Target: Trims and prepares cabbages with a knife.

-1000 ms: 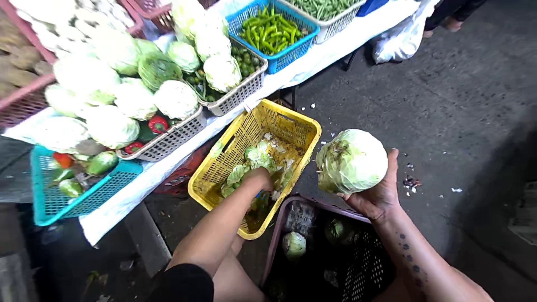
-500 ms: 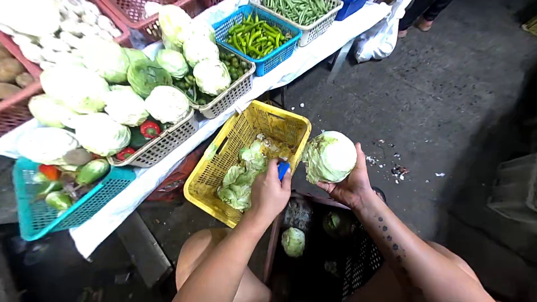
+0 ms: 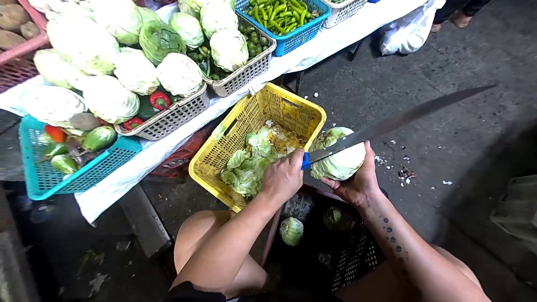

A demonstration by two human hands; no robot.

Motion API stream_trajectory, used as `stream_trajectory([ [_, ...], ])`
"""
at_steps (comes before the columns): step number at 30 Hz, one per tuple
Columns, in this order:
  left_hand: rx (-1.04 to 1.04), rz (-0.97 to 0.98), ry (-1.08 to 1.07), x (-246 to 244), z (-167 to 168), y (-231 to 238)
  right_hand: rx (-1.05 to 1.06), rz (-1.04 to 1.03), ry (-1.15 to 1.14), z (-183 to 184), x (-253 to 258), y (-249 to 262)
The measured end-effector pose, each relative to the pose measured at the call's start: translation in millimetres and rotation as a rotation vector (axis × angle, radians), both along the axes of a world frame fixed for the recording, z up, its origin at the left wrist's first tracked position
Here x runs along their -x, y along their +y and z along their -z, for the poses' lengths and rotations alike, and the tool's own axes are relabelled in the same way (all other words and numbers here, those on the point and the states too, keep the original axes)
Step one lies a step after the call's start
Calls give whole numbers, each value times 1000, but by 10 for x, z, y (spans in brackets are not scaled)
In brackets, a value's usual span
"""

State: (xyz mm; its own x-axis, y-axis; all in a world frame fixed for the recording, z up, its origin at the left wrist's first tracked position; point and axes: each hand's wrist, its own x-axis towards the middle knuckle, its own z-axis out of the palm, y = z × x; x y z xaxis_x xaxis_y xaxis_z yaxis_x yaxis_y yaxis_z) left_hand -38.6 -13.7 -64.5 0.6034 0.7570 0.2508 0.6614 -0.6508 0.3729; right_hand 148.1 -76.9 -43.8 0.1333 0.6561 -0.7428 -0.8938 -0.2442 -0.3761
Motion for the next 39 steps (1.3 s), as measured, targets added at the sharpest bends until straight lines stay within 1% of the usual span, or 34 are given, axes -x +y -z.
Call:
stream_trajectory([
  [4, 101, -51, 79, 44, 75, 93, -6, -12, -55, 62, -32, 20],
  [7, 164, -79, 111, 16, -26, 49, -3, -29, -115, 93, 1, 60],
  [10, 177, -86, 68, -10, -166, 45, -101, -115, -220, 118, 65, 90],
  [12, 194, -109, 72, 16, -141, 65, -158, -137, -287, 167, 85, 103],
  [14, 298, -157, 138, 63, -78, 85, -194, -151, -347, 228, 77, 112],
  [17, 433, -205, 211, 124, -68, 99, -202, -170, -342, 265, 85, 125],
  [20, 473, -236, 248, 93, -224, 85, -179, -123, -278, 262, 145, 163],
  [22, 466, -242, 240, 63, -303, 99, -233, -120, -297, 252, 135, 189],
  [24, 427, -225, 201, 76, -257, 119, -320, -138, -345, 280, 97, 188],
  [26, 452, -217, 210, 131, -153, 187, -360, -140, -352, 297, 63, 194],
  [27, 506, -231, 252, 172, -89, 235, -366, -134, -325, 294, 43, 195],
  [30, 770, -349, 476, 296, 126, 377, -427, -107, -162, 202, -62, 176],
  [32, 867, -413, 585, 341, 127, 466, -470, -105, -64, 115, -128, 168],
  [35, 841, -444, 622, 352, -81, 533, -451, -72, 70, 62, -140, 79],
  [39, 648, -452, 492, 267, -365, 510, -430, -8, 276, 105, -151, -29],
])
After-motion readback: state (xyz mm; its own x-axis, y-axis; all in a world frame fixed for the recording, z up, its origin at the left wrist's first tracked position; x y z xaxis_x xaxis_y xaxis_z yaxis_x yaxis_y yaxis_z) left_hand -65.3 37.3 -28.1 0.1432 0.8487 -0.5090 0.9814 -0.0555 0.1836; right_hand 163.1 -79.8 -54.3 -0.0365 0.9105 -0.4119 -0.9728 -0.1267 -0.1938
